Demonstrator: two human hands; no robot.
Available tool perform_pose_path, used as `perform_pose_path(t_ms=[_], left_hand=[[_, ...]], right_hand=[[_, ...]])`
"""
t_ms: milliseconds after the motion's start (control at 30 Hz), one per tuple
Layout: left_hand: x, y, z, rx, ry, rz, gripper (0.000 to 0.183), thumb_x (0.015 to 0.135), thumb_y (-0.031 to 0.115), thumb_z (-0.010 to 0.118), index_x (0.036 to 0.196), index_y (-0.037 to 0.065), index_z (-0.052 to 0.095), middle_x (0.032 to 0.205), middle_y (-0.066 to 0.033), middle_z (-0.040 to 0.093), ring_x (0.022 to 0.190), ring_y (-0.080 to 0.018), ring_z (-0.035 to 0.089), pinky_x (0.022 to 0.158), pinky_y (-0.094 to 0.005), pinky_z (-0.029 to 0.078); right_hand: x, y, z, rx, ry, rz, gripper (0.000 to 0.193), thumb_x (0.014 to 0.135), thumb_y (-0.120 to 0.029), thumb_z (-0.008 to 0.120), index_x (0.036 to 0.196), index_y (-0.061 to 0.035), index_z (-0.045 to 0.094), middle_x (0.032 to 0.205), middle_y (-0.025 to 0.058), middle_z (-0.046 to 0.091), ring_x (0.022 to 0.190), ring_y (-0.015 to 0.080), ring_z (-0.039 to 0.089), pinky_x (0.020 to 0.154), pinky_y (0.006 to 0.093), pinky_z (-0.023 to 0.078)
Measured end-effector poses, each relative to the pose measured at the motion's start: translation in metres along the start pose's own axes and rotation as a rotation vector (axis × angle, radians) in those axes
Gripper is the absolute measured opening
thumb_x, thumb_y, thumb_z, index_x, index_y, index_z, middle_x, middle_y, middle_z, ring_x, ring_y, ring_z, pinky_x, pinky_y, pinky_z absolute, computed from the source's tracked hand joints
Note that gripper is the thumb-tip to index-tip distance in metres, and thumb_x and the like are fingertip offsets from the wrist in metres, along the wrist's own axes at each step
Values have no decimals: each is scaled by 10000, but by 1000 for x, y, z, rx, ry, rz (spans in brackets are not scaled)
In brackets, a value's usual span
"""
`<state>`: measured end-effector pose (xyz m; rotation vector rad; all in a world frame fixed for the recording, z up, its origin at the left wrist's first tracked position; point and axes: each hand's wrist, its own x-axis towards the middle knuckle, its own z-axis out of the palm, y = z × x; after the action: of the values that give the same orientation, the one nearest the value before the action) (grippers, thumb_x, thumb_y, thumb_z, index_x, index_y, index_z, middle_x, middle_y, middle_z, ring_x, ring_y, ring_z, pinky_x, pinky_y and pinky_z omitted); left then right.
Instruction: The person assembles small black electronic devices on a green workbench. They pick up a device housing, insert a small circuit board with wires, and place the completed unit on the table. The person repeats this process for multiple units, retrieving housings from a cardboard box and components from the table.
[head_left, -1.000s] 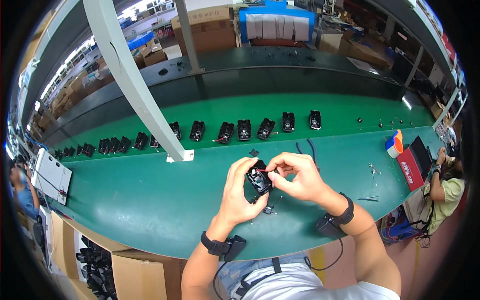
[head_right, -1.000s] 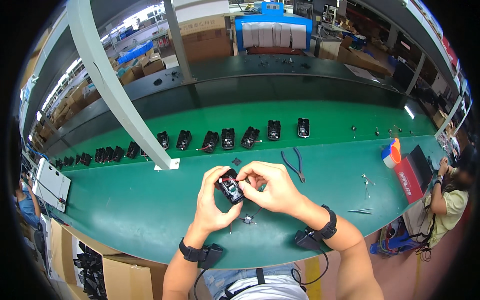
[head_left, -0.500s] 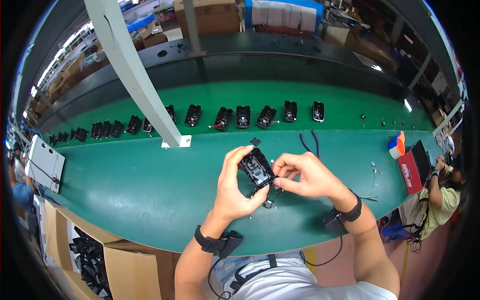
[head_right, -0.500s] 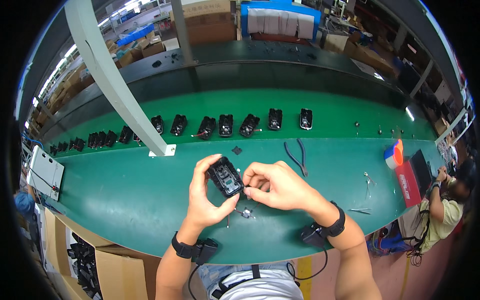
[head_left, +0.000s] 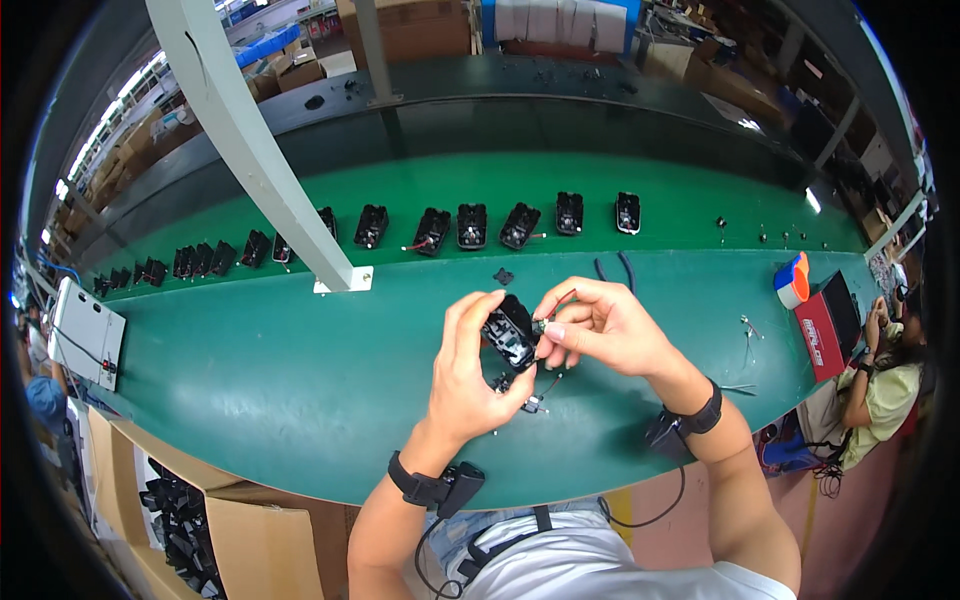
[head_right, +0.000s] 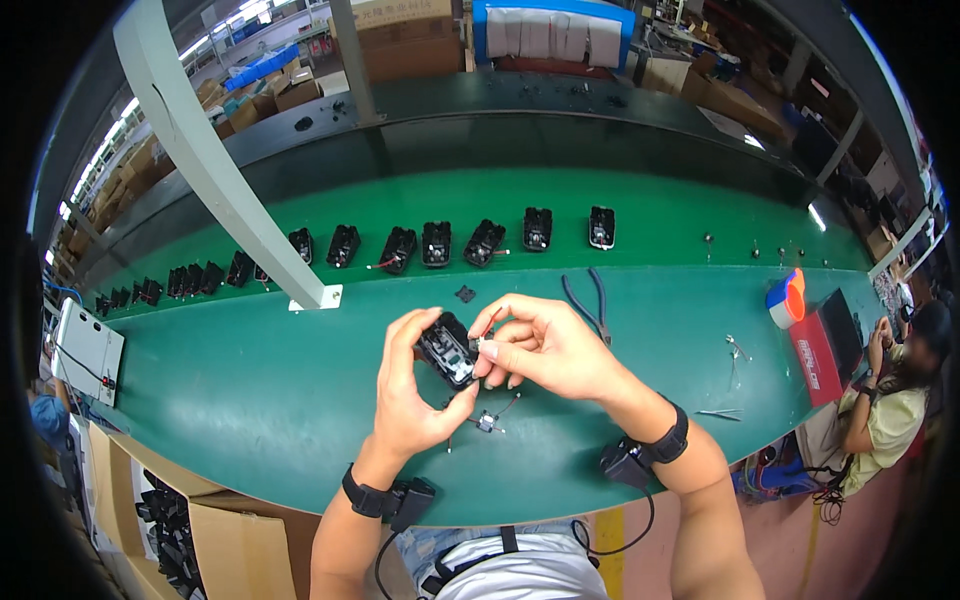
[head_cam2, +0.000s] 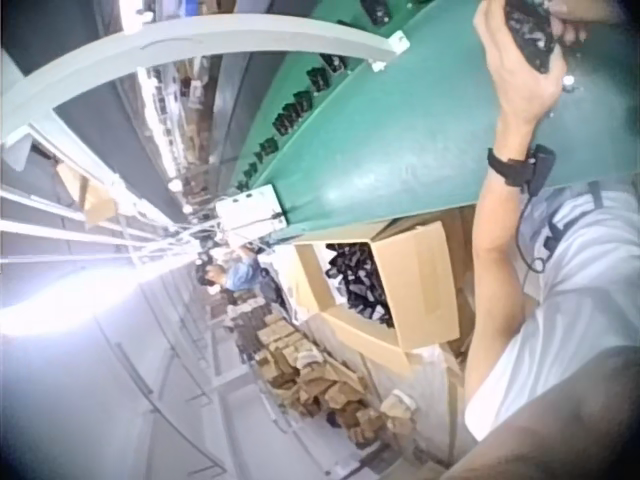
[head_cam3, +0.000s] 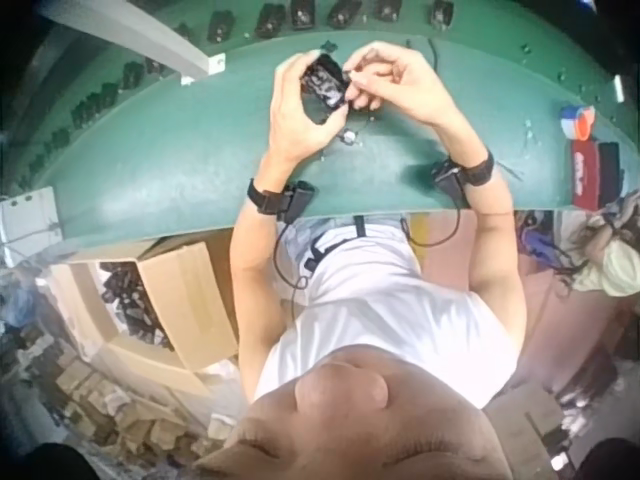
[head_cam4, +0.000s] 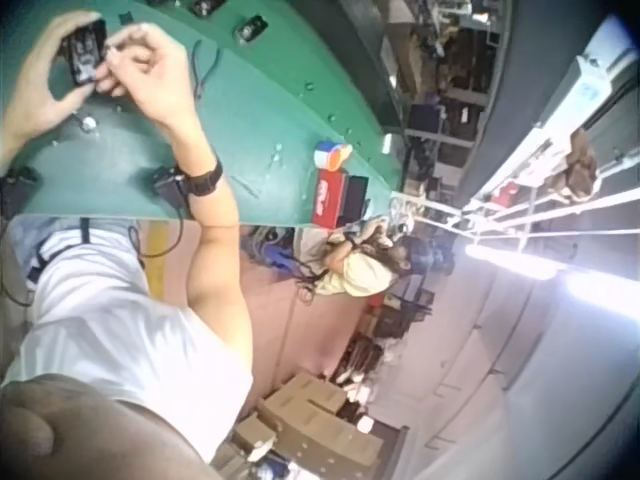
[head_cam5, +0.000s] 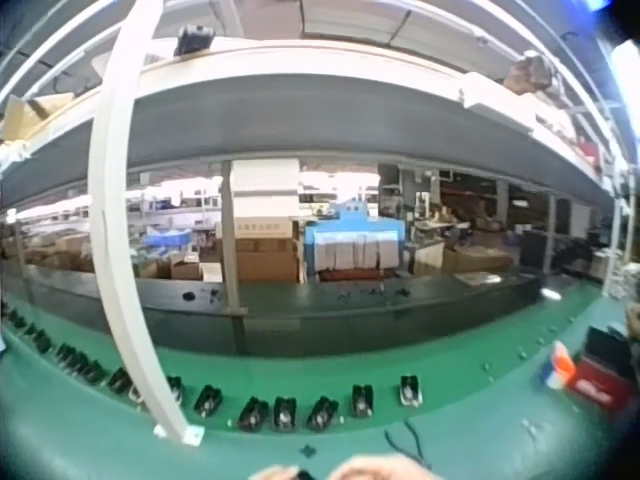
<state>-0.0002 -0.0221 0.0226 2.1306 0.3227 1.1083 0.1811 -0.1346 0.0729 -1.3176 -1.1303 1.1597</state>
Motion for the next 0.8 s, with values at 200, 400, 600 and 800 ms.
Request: perform_pose_path(t_ms=[200,400,600,800], left_hand=[[-2,-5,3,0,39,1,789,652,62,795,1373,17,479,1294,-184,513,1119,-283,598,869,-362,527],[-5,-5,2,-150,26,-64,783,670,63,793,1376,10,460,1308,-167,499,1133,-256,588,908,-353,520],[-5,-9,1,-80,-13,-65,799,680,71,794,1392,2,438,1315,-162,496,1178,-253,571,984,-353,485],[-5,-4,3,-306,-75,-146,819,699,77,791,1419,7,407,1337,-136,491,1204,-231,557,1014,-351,468]], right_hand=[[-3,6,5,16,23,27,194,1023,-155,563,1153,-19,519,858,122,739,729,124,697,612,232,536],[-3,8,0,53,14,43,132,1005,-116,595,1060,2,580,796,96,711,680,112,677,573,232,529],[0,17,-2,-362,178,-225,113,928,-76,702,978,24,696,822,41,698,731,99,661,610,232,524],[5,32,-3,-239,158,-311,116,875,-37,726,989,-16,724,886,55,701,835,142,676,686,274,556]])
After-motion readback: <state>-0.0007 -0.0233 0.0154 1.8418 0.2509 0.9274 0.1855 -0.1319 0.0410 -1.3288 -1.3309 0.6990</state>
